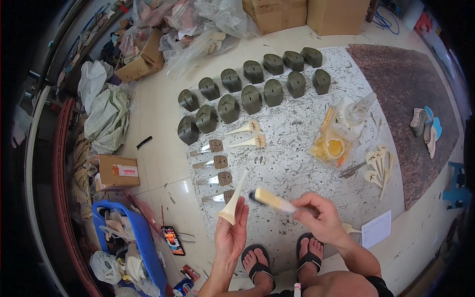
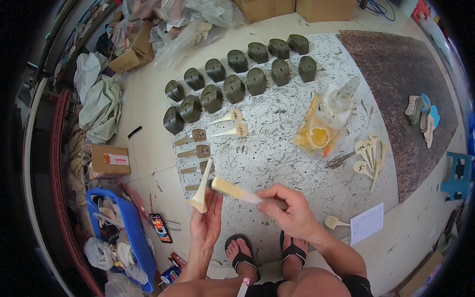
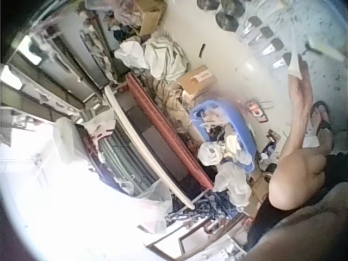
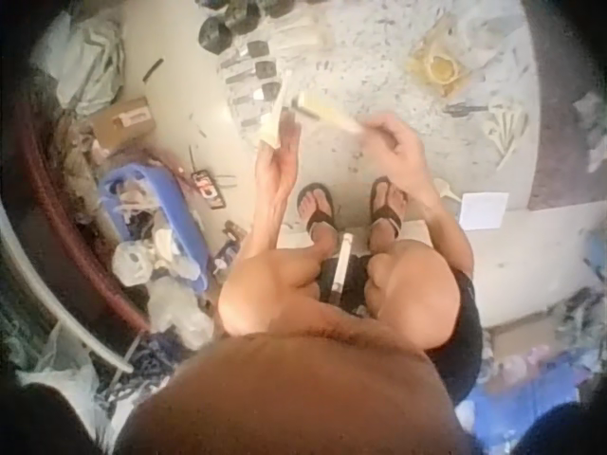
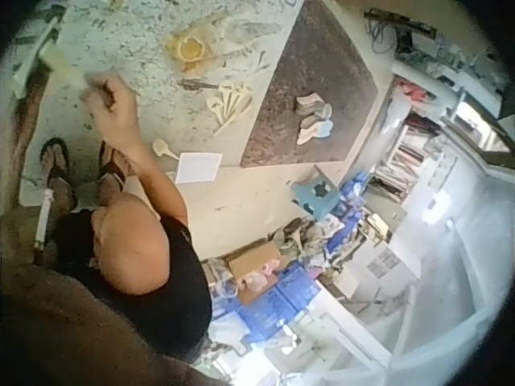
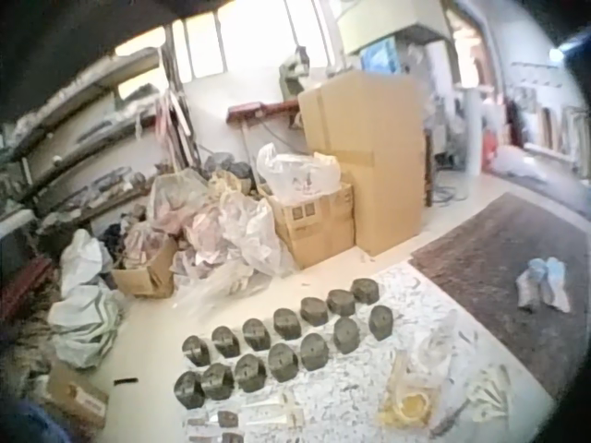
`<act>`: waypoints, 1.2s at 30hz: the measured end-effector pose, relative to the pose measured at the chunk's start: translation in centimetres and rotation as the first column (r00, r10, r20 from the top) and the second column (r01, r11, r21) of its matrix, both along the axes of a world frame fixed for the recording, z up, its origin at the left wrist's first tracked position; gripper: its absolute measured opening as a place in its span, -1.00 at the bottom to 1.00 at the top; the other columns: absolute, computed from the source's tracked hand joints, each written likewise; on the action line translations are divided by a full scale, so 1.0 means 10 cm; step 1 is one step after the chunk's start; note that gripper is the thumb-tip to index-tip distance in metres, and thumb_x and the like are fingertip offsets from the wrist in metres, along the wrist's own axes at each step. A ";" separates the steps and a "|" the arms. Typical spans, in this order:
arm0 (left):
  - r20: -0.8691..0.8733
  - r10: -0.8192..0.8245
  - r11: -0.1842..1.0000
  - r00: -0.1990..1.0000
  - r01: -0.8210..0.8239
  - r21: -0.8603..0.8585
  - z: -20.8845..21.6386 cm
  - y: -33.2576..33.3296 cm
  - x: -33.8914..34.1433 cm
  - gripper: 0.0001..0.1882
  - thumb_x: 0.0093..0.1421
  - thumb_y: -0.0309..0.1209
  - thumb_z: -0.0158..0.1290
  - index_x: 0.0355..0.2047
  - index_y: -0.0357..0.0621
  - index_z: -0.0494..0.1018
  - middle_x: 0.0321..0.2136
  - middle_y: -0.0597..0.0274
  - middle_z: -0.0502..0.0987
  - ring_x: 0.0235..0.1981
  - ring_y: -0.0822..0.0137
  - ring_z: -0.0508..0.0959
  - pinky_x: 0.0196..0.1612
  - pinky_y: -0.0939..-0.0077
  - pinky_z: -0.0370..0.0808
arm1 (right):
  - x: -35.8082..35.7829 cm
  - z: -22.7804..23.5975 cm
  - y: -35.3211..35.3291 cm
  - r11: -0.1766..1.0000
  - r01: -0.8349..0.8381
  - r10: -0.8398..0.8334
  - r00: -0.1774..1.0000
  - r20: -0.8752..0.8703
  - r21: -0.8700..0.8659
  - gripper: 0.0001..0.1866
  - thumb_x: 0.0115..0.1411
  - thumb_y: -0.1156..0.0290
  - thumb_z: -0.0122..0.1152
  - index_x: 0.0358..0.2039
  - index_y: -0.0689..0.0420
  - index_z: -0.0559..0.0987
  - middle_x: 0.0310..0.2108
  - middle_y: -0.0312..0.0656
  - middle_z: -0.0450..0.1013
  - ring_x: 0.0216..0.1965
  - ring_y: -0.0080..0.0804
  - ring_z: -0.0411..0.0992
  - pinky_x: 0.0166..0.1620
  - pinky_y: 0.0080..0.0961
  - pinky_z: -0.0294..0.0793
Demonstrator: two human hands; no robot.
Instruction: The person applies adhesive to shoe heel components using a brush, dipping the brush into a glue container and coating the heel pieces one by one.
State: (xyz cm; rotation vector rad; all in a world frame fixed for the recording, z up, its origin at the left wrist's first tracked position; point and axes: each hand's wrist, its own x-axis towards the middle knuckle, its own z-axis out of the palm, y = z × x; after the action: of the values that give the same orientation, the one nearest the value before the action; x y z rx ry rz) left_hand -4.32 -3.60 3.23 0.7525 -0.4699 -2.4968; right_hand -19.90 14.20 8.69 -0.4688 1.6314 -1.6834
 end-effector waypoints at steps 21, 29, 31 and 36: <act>0.026 -0.024 0.999 0.999 0.025 -0.038 0.00 0.00 0.01 -0.57 0.32 -0.32 -0.11 0.14 -0.27 0.25 0.12 0.04 0.35 0.23 0.16 0.26 0.35 0.22 0.10 | 0.17 -0.36 -0.07 0.889 -0.425 0.449 0.882 0.142 -0.170 -0.83 0.20 0.48 0.17 -0.23 0.28 0.53 -0.50 -0.32 0.46 -0.49 -0.65 0.40 -0.47 -0.58 0.39; 0.027 -0.052 0.993 0.998 0.048 0.106 -0.10 0.26 -0.17 -0.58 0.32 -0.27 -0.07 0.13 -0.18 0.26 0.09 0.18 0.37 0.22 0.20 0.25 0.31 0.24 0.17 | 0.33 -0.24 -0.39 0.977 -0.130 0.136 0.990 -0.026 0.171 -0.68 0.10 0.38 0.30 -0.15 0.21 0.52 -0.52 -0.37 0.45 -0.53 -0.67 0.34 -0.49 -0.64 0.32; 0.083 -0.155 0.984 0.984 0.146 0.105 -0.08 0.33 -0.19 -0.60 0.34 -0.24 -0.12 0.11 -0.18 0.28 0.07 0.19 0.38 0.17 0.25 0.30 0.25 0.29 0.23 | 0.39 -0.36 -0.50 0.966 -0.079 0.113 0.985 -0.131 0.244 -0.71 0.08 0.43 0.31 -0.18 0.21 0.56 -0.47 -0.38 0.50 -0.50 -0.69 0.36 -0.47 -0.66 0.36; 0.004 -0.155 0.987 0.988 0.154 0.034 -0.11 0.38 -0.14 -0.60 0.33 -0.26 -0.09 0.08 -0.26 0.31 0.06 0.12 0.40 0.13 0.23 0.35 0.21 0.31 0.25 | 0.29 -0.37 -0.44 0.981 0.031 -0.019 0.998 -0.068 0.190 -0.80 0.12 0.41 0.27 -0.27 0.25 0.62 -0.47 -0.22 0.57 -0.45 -0.68 0.43 -0.40 -0.62 0.42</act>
State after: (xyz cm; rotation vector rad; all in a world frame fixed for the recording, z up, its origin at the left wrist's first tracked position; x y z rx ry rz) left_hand -5.75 0.18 2.14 0.7636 -0.5078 -2.6526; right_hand -16.99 9.82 5.02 -0.4140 1.8330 -1.5245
